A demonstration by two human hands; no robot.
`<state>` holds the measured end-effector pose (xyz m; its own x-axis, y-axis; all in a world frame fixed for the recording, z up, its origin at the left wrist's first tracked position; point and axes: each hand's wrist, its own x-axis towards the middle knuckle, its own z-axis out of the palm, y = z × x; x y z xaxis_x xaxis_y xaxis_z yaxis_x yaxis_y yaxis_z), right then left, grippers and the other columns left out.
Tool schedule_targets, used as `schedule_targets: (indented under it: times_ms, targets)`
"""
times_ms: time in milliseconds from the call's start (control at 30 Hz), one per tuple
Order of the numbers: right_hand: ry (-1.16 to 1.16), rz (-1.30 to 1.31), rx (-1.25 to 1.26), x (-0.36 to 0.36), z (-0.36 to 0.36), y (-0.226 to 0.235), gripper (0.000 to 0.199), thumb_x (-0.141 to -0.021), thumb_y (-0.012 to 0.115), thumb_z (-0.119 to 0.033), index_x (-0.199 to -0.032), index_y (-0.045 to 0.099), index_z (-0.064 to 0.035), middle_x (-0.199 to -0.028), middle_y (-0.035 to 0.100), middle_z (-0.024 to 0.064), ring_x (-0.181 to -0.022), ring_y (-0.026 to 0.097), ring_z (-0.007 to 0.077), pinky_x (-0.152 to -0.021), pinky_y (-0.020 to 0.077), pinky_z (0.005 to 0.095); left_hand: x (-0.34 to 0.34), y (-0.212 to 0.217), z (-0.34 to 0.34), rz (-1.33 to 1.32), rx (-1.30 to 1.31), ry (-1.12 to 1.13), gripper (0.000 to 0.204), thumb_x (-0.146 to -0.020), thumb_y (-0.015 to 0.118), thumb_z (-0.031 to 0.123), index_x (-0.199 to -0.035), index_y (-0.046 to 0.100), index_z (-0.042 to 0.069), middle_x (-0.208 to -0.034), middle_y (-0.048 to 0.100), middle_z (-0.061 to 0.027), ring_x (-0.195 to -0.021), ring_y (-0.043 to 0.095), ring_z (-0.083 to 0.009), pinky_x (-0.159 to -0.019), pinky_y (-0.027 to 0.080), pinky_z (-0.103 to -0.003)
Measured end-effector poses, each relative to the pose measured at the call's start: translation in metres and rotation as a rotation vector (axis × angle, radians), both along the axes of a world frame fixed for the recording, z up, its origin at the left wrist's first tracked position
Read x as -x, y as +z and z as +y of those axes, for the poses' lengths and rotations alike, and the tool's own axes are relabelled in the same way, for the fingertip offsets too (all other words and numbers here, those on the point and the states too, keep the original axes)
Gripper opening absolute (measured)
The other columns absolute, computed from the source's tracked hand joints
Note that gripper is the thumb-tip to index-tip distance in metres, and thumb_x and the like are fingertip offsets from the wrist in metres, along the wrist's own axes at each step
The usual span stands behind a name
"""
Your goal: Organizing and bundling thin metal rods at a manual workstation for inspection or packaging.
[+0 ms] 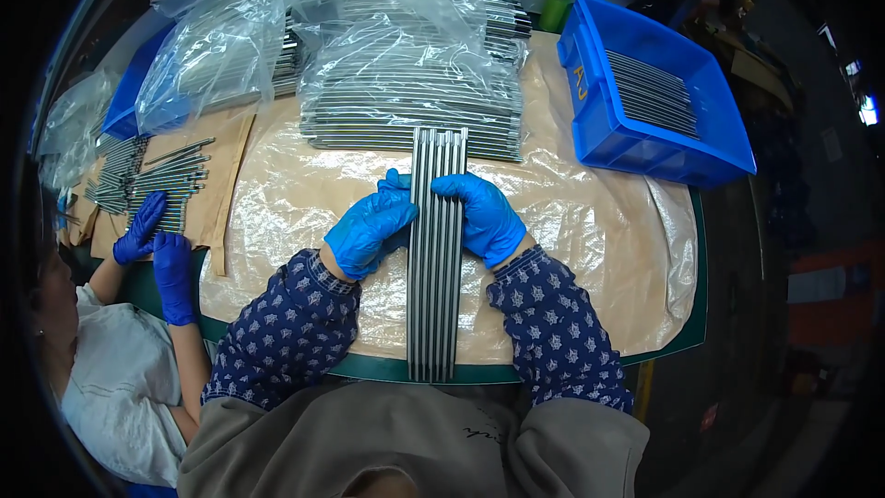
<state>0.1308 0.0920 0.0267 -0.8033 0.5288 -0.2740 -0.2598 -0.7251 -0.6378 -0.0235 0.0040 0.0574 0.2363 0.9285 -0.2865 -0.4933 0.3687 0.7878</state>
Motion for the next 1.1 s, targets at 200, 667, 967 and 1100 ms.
schedule_targets:
  times_ms: [200, 667, 967, 1100]
  targets:
    - [-0.071, 0.092, 0.165, -0.001, -0.003, 0.006, 0.034, -0.079, 0.046, -0.013, -0.107, 0.049, 0.0058, -0.093, 0.059, 0.0182, -0.079, 0.062, 0.0234, -0.071, 0.0533, 0.0332, 0.0, -0.015, 0.004, 0.23, -0.095, 0.019, 0.024, -0.08, 0.06, 0.015, -0.1, 0.058, 0.001, -0.088, 0.061, -0.0071, -0.08, 0.057, -0.0144, -0.073, 0.047, -0.026]
    - [0.037, 0.13, 0.083, 0.002, 0.008, -0.003, 0.053, -0.081, 0.042, -0.02, -0.125, 0.03, 0.0076, -0.123, 0.041, 0.0247, -0.108, 0.049, 0.0314, -0.088, 0.0446, 0.0409, 0.005, -0.006, 0.006, -0.033, 0.043, 0.058, 0.024, -0.082, 0.054, 0.01, -0.105, 0.053, 0.002, -0.094, 0.06, -0.0085, -0.083, 0.059, -0.0162, -0.073, 0.05, -0.027]
    - [-0.027, 0.044, -0.097, 0.007, -0.003, 0.012, 0.038, -0.085, 0.05, -0.017, -0.116, 0.045, 0.0046, -0.108, 0.055, 0.0165, -0.094, 0.057, 0.0219, -0.083, 0.0478, 0.0308, 0.004, -0.006, 0.007, -0.081, 0.068, 0.028, 0.023, -0.08, 0.058, 0.008, -0.1, 0.053, 0.001, -0.092, 0.06, -0.0087, -0.082, 0.06, -0.0157, -0.073, 0.051, -0.028]
    - [-0.017, -0.017, -0.168, 0.009, -0.005, 0.014, 0.038, -0.086, 0.051, -0.017, -0.116, 0.045, 0.0051, -0.11, 0.054, 0.0179, -0.096, 0.057, 0.0218, -0.081, 0.0492, 0.0306, 0.003, -0.012, 0.008, -0.027, 0.081, 0.004, 0.024, -0.078, 0.057, 0.004, -0.102, 0.052, 0.002, -0.092, 0.059, -0.0078, -0.081, 0.059, -0.0164, -0.076, 0.049, -0.027]
